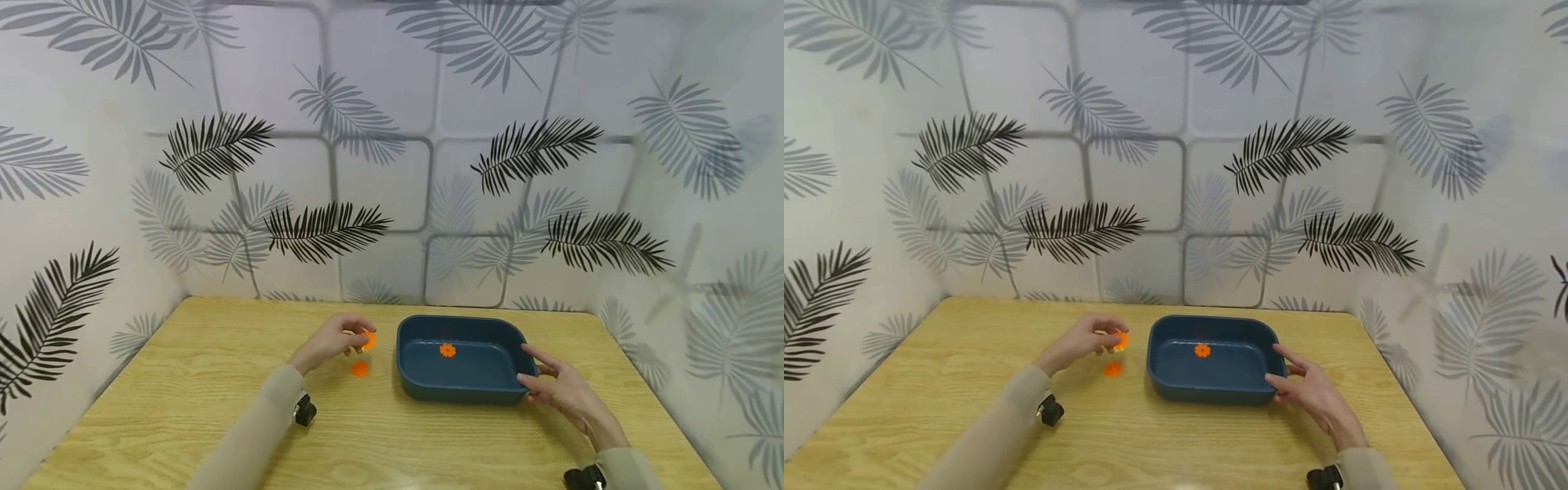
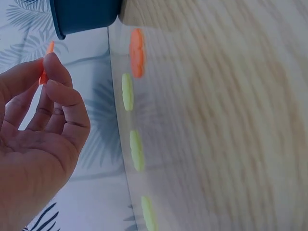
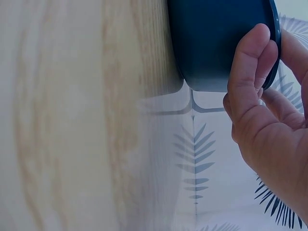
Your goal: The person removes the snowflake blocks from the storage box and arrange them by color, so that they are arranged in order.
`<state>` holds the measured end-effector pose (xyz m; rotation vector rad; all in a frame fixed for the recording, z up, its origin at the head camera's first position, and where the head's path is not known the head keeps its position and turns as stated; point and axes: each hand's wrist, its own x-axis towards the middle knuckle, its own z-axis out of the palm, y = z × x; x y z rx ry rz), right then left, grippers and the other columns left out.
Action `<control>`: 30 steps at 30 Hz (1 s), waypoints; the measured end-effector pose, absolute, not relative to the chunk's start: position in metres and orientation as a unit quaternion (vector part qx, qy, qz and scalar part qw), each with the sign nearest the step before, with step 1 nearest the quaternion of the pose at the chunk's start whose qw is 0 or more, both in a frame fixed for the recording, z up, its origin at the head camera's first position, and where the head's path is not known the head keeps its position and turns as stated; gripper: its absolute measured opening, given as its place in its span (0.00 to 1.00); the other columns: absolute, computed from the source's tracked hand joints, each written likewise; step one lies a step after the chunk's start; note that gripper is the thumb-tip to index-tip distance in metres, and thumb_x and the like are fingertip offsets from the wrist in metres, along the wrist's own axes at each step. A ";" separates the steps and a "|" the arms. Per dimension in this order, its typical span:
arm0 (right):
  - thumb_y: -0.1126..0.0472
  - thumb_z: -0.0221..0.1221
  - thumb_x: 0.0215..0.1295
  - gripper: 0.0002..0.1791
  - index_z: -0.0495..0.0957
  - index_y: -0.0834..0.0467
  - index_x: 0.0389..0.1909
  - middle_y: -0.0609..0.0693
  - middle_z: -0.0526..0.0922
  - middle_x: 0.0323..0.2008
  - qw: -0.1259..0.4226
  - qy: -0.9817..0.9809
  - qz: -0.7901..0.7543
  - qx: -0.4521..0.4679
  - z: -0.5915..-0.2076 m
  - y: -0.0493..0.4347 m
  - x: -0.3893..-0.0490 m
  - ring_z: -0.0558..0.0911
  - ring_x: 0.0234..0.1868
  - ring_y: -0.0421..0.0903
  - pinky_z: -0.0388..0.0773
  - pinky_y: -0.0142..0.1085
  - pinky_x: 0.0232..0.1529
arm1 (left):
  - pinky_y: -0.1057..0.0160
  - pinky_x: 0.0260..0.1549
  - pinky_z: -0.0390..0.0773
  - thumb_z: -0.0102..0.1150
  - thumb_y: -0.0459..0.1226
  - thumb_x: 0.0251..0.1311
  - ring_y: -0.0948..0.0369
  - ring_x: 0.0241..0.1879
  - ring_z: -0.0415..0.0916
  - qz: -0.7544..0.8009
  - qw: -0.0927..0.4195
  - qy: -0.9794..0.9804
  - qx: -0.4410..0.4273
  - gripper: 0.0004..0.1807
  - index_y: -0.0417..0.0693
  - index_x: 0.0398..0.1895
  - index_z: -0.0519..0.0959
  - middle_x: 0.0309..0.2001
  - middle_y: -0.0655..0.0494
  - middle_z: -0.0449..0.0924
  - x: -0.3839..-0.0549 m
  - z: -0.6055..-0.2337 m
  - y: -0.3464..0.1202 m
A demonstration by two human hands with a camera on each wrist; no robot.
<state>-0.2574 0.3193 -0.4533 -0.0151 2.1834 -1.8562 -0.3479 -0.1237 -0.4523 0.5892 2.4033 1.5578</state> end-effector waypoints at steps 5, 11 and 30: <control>0.60 0.64 0.65 0.45 0.50 0.52 0.78 0.56 0.60 0.47 0.136 0.756 -0.641 -0.003 -0.454 0.319 -0.258 0.79 0.29 0.43 0.83 0.37 0.40 | 0.56 0.33 0.80 0.59 0.33 0.66 0.47 0.35 0.82 0.525 0.120 0.821 0.188 0.15 0.39 0.55 0.79 0.41 0.45 0.82 -0.346 -0.455 -0.135; 0.60 0.64 0.65 0.45 0.50 0.53 0.78 0.56 0.60 0.47 0.135 0.755 -0.642 -0.003 -0.454 0.319 -0.257 0.79 0.29 0.42 0.82 0.36 0.40 | 0.55 0.34 0.82 0.60 0.31 0.63 0.46 0.36 0.83 0.529 0.135 0.817 0.186 0.16 0.37 0.54 0.78 0.40 0.45 0.81 -0.345 -0.455 -0.147; 0.60 0.64 0.66 0.45 0.49 0.52 0.78 0.55 0.62 0.44 0.140 0.752 -0.644 -0.008 -0.454 0.320 -0.258 0.79 0.29 0.42 0.83 0.36 0.40 | 0.59 0.30 0.83 0.58 0.23 0.59 0.55 0.27 0.83 0.484 0.189 0.839 0.163 0.14 0.33 0.49 0.80 0.33 0.42 0.79 -0.337 -0.458 -0.172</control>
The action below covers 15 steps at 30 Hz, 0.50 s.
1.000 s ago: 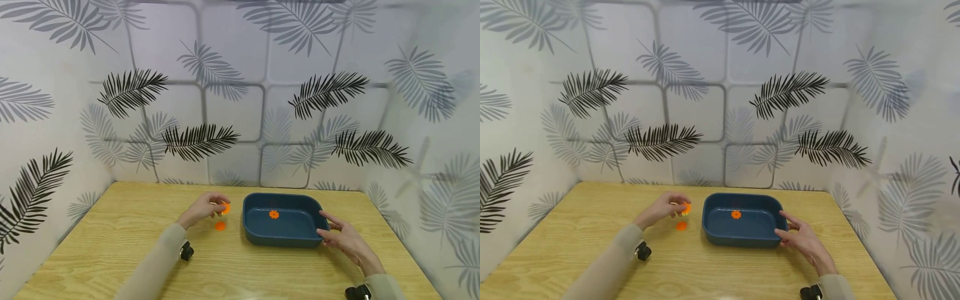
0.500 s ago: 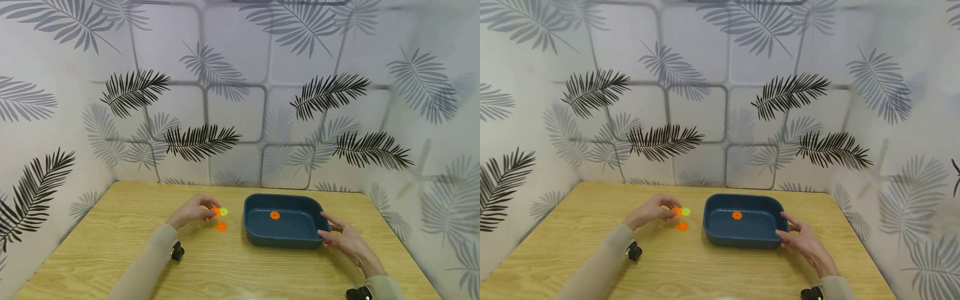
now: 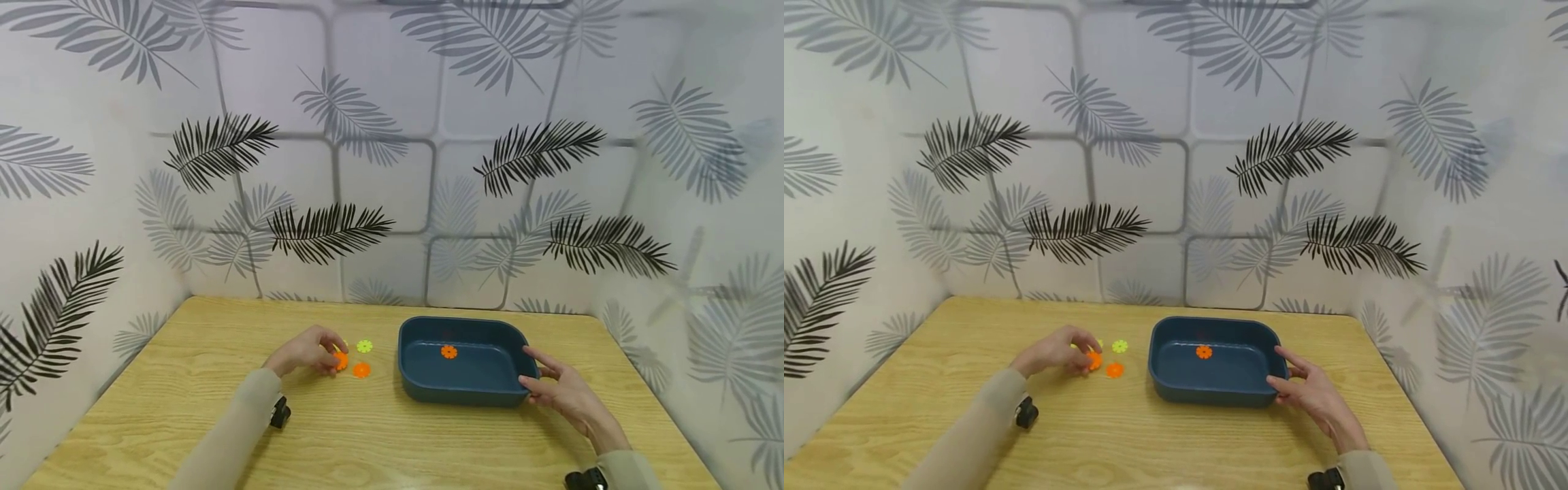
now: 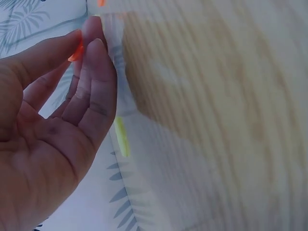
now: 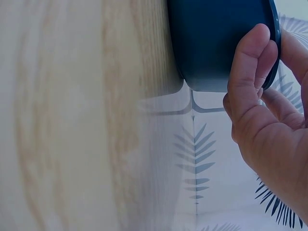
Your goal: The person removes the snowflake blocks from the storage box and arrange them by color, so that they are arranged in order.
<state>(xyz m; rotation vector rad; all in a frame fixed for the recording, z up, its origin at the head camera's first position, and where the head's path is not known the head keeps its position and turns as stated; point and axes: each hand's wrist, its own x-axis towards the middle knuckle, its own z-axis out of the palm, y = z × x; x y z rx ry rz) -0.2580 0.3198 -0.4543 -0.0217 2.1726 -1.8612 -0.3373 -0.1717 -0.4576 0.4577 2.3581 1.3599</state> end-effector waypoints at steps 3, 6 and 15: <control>0.60 0.63 0.66 0.45 0.49 0.53 0.78 0.55 0.61 0.46 0.140 0.750 -0.646 -0.009 -0.453 0.321 -0.258 0.79 0.30 0.42 0.83 0.36 0.40 | 0.59 0.29 0.83 0.59 0.23 0.58 0.56 0.26 0.82 0.463 0.187 0.850 0.170 0.13 0.33 0.47 0.80 0.31 0.43 0.80 -0.338 -0.457 -0.172; 0.60 0.63 0.66 0.45 0.49 0.53 0.78 0.55 0.61 0.46 0.140 0.749 -0.647 -0.010 -0.453 0.321 -0.258 0.79 0.30 0.42 0.83 0.36 0.41 | 0.60 0.28 0.83 0.61 0.23 0.57 0.57 0.25 0.82 0.441 0.186 0.858 0.185 0.12 0.32 0.46 0.81 0.29 0.44 0.83 -0.338 -0.458 -0.172; 0.59 0.64 0.66 0.45 0.49 0.53 0.78 0.60 0.61 0.52 0.136 0.753 -0.644 -0.011 -0.454 0.320 -0.257 0.80 0.31 0.43 0.83 0.38 0.42 | 0.63 0.25 0.80 0.64 0.24 0.56 0.59 0.23 0.78 0.436 0.197 0.858 0.186 0.10 0.33 0.42 0.81 0.27 0.47 0.82 -0.339 -0.461 -0.170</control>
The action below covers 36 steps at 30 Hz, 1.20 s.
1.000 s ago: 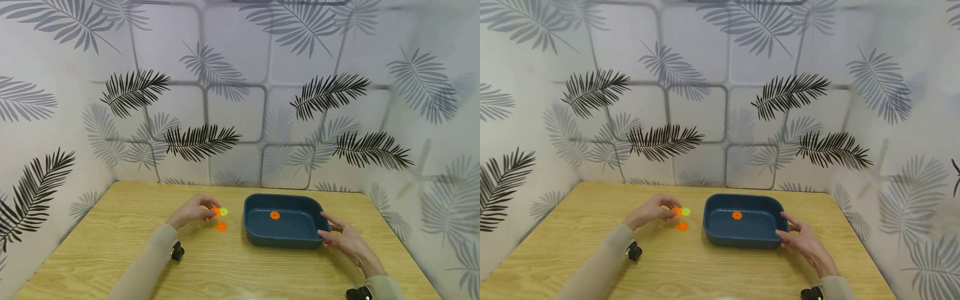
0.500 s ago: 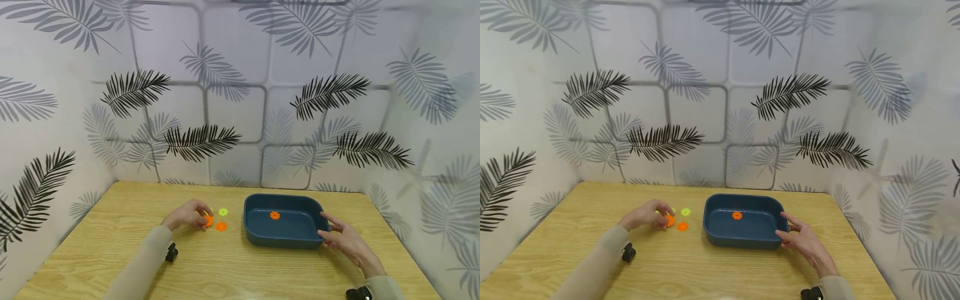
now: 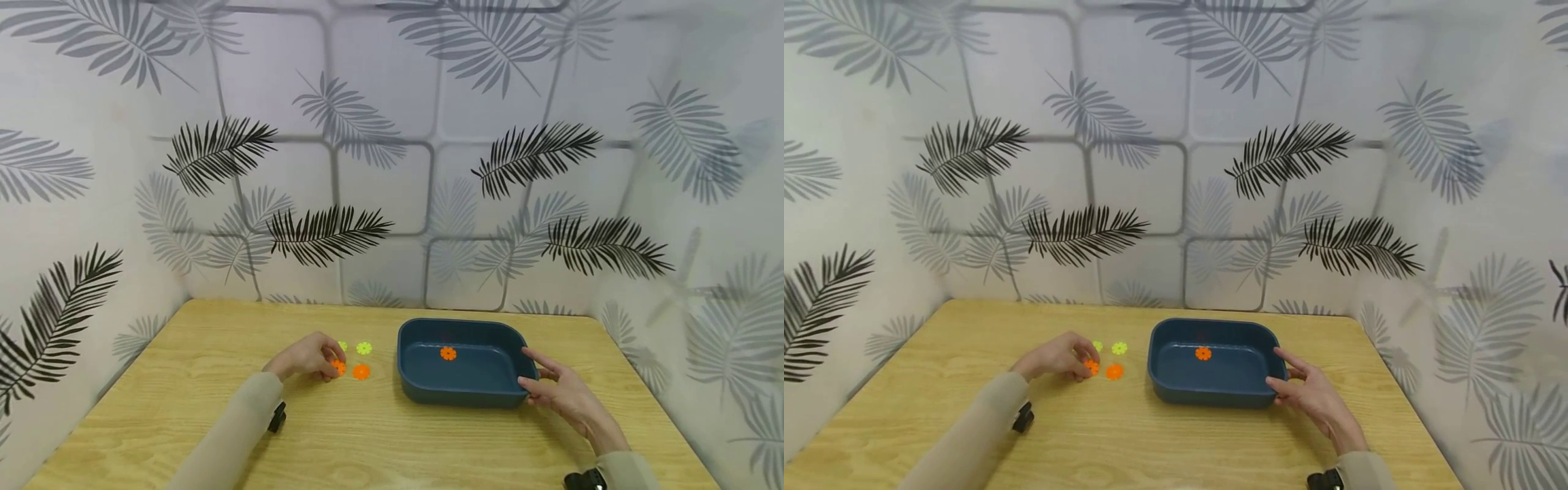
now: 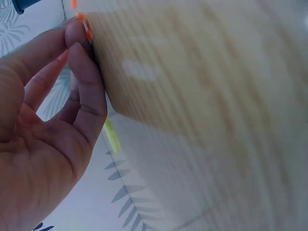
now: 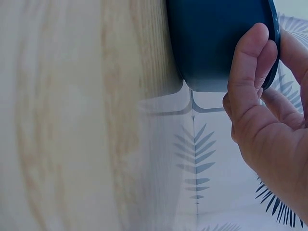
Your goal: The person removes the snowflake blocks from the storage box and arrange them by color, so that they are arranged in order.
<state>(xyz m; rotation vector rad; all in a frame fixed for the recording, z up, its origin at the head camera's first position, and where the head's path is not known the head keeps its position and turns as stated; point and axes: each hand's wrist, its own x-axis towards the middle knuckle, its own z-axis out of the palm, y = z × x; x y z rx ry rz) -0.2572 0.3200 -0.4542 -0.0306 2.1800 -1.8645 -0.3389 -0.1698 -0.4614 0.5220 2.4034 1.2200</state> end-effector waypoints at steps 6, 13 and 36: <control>0.59 0.63 0.66 0.45 0.49 0.53 0.78 0.65 0.56 0.61 0.136 0.752 -0.645 -0.012 -0.455 0.320 -0.257 0.80 0.31 0.42 0.83 0.37 0.41 | 0.63 0.25 0.79 0.64 0.24 0.57 0.59 0.23 0.78 0.445 0.199 0.857 0.170 0.09 0.36 0.42 0.81 0.27 0.47 0.81 -0.338 -0.464 -0.170; 0.59 0.64 0.66 0.45 0.50 0.53 0.78 0.61 0.59 0.55 0.131 0.756 -0.641 -0.013 -0.454 0.320 -0.257 0.79 0.31 0.42 0.83 0.36 0.41 | 0.64 0.25 0.79 0.65 0.24 0.56 0.59 0.24 0.78 0.441 0.196 0.859 0.170 0.11 0.35 0.42 0.81 0.28 0.47 0.77 -0.338 -0.464 -0.170; 0.60 0.64 0.66 0.46 0.48 0.54 0.78 0.67 0.51 0.64 0.140 0.743 -0.654 -0.012 -0.454 0.320 -0.257 0.80 0.32 0.42 0.83 0.37 0.41 | 0.61 0.27 0.74 0.61 0.41 0.66 0.57 0.24 0.69 0.480 0.142 0.846 0.184 0.12 0.41 0.45 0.81 0.30 0.41 0.78 -0.344 -0.458 -0.163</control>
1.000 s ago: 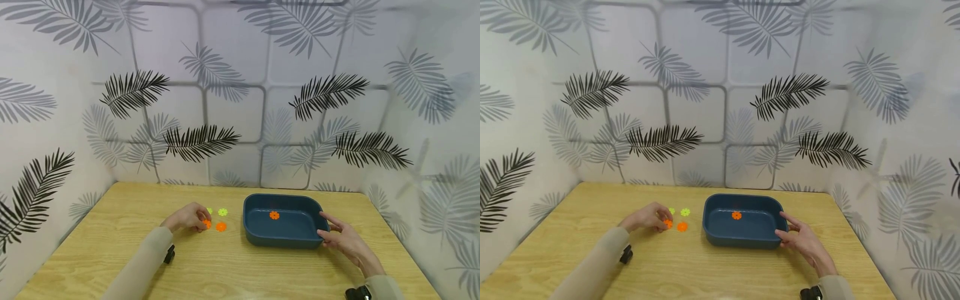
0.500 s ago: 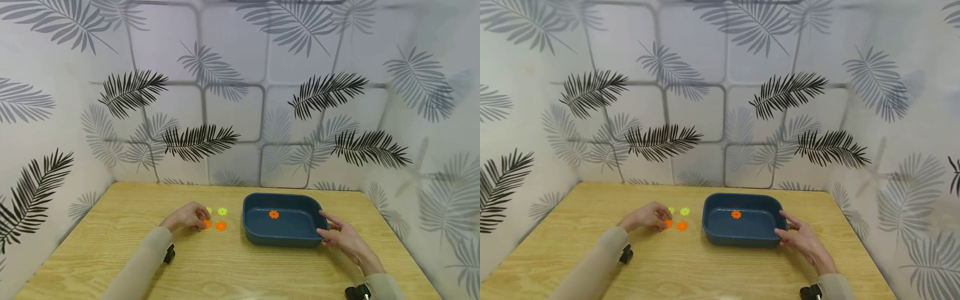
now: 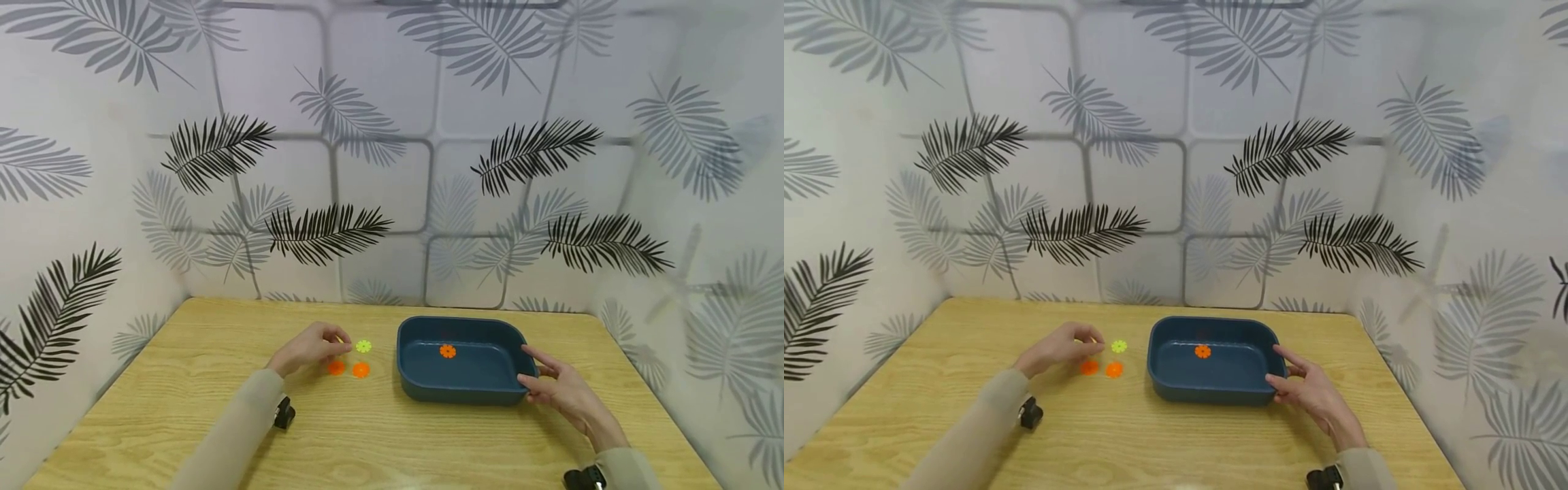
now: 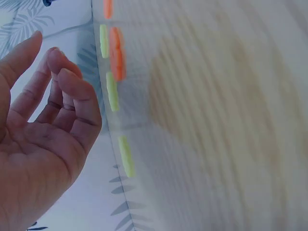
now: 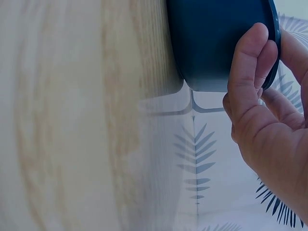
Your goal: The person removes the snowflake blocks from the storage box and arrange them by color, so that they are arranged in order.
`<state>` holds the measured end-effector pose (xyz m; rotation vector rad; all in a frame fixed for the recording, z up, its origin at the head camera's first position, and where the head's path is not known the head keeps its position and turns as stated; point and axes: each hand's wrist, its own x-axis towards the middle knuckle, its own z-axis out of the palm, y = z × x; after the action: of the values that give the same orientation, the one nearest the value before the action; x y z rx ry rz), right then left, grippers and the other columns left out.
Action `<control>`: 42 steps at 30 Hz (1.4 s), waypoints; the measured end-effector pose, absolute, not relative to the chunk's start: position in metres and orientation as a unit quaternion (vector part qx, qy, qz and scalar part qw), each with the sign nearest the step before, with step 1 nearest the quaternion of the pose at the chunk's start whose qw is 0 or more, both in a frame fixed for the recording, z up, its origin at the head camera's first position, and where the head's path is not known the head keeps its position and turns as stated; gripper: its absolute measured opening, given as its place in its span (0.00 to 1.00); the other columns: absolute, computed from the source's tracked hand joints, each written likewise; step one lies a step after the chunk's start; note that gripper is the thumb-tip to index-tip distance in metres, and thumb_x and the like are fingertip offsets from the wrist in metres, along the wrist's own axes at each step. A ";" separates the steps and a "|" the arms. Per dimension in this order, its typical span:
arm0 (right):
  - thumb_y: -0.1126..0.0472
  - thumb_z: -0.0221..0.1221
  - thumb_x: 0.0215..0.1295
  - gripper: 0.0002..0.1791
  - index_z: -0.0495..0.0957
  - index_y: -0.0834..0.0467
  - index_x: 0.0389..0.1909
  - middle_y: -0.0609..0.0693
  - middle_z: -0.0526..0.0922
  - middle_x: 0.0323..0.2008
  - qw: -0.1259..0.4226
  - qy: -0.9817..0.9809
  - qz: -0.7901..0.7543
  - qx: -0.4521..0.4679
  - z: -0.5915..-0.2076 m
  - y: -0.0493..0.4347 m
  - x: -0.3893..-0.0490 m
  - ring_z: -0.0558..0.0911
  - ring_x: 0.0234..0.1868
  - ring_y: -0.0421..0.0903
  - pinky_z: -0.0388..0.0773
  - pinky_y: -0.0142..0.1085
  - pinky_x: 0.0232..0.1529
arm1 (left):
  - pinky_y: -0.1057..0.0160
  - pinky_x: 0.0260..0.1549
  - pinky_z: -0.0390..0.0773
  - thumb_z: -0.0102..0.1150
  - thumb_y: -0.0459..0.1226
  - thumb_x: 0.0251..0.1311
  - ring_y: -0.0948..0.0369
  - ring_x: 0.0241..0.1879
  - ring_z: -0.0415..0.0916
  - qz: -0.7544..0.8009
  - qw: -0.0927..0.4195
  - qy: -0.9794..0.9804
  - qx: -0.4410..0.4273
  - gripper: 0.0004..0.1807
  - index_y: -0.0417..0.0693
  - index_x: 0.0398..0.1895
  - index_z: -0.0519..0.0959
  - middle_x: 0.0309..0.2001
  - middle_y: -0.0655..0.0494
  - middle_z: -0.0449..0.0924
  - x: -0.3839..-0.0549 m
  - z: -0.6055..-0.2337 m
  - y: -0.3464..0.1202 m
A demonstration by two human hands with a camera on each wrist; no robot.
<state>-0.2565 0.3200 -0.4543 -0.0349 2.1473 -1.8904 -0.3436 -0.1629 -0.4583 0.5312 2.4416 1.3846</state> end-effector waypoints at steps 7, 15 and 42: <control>0.60 0.63 0.66 0.45 0.49 0.53 0.78 0.65 0.54 0.61 0.136 0.747 -0.650 -0.012 -0.455 0.320 -0.257 0.80 0.32 0.42 0.83 0.37 0.41 | 0.60 0.28 0.77 0.60 0.43 0.66 0.57 0.26 0.73 0.493 0.116 0.843 0.183 0.14 0.41 0.47 0.82 0.35 0.34 0.79 -0.348 -0.452 -0.142; 0.60 0.64 0.65 0.46 0.49 0.54 0.78 0.60 0.57 0.54 0.135 0.750 -0.648 -0.012 -0.455 0.320 -0.256 0.80 0.30 0.42 0.83 0.36 0.41 | 0.54 0.32 0.80 0.61 0.41 0.66 0.45 0.32 0.77 0.518 0.100 0.829 0.185 0.14 0.40 0.46 0.81 0.36 0.35 0.80 -0.348 -0.448 -0.113; 0.60 0.64 0.65 0.46 0.49 0.54 0.78 0.61 0.56 0.56 0.132 0.750 -0.648 -0.007 -0.455 0.319 -0.257 0.80 0.31 0.43 0.83 0.37 0.42 | 0.56 0.26 0.82 0.63 0.40 0.64 0.55 0.25 0.79 0.544 0.008 0.817 0.190 0.06 0.49 0.38 0.83 0.28 0.51 0.82 -0.345 -0.434 -0.026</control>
<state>-0.2574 0.3190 -0.4551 -0.0197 2.1770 -1.8793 -0.3455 -0.0257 -0.4344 0.5931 2.5539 1.7015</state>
